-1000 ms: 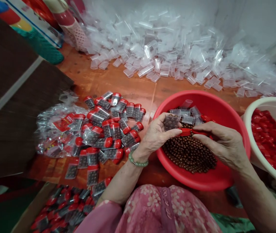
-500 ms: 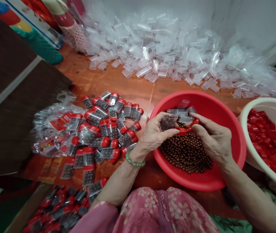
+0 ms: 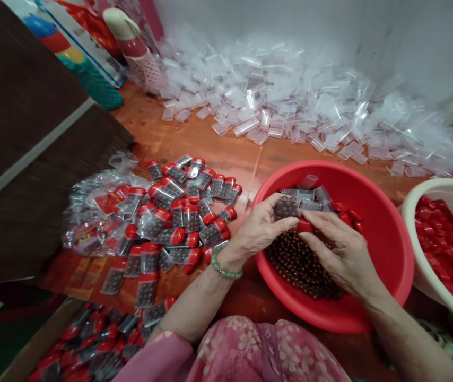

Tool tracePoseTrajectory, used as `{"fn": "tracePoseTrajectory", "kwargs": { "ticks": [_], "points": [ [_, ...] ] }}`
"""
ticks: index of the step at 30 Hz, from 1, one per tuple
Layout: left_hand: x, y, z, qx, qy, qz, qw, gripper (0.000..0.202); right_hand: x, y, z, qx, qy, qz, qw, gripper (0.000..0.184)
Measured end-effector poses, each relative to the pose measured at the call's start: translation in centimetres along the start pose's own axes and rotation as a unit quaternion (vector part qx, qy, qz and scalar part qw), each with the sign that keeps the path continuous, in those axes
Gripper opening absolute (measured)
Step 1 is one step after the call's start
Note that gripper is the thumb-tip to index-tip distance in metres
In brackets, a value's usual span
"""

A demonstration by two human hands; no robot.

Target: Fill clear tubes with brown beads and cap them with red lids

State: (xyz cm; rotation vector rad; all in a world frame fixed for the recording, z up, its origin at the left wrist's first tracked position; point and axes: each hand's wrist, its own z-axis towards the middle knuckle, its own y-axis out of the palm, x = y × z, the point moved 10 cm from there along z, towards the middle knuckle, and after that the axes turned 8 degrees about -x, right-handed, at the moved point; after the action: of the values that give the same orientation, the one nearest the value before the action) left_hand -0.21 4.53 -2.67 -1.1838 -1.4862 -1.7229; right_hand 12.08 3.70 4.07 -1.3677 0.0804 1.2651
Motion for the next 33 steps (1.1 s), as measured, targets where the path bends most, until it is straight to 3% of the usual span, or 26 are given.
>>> {"fn": "tracePoseTrajectory", "kwargs": {
  "ticks": [4, 8, 12, 16, 23, 27, 33],
  "points": [
    [-0.5, 0.8, -0.3, -0.073, -0.035, -0.120, 0.989, 0.039, 3.9, -2.0, -0.3, 0.049, 0.125, 0.133, 0.982, 0.047],
    [-0.8, 1.4, -0.4, -0.122, -0.073, -0.201, 0.969, 0.038, 6.0, -3.5, 0.0, 0.053, 0.159, 0.175, 0.970, 0.032],
    [-1.1, 1.4, -0.2, -0.132, -0.094, -0.229, 0.960, 0.045, 5.7, -3.0, 1.0, -0.003, 0.133, 0.135, 0.982, 0.038],
    [-1.0, 1.6, 0.0, -0.143, -0.091, -0.237, 0.957, 0.046, 3.8, -1.6, 1.9, -0.045, 0.065, 0.025, 0.997, 0.044],
    [-1.5, 1.1, 0.0, -0.119, -0.098, -0.219, 0.963, 0.049, 1.0, -0.1, 2.2, -0.048, -0.031, -0.083, 0.995, 0.043],
    [-1.4, 1.3, 0.0, -0.117, -0.094, -0.202, 0.968, 0.047, 1.7, -0.8, 2.3, -0.040, -0.013, -0.060, 0.997, 0.038],
    [-1.5, 1.8, -0.3, -0.126, -0.092, -0.112, 0.981, 0.040, 3.2, -2.9, 3.0, 0.013, 0.059, 0.063, 0.996, 0.030]
  ]
}}
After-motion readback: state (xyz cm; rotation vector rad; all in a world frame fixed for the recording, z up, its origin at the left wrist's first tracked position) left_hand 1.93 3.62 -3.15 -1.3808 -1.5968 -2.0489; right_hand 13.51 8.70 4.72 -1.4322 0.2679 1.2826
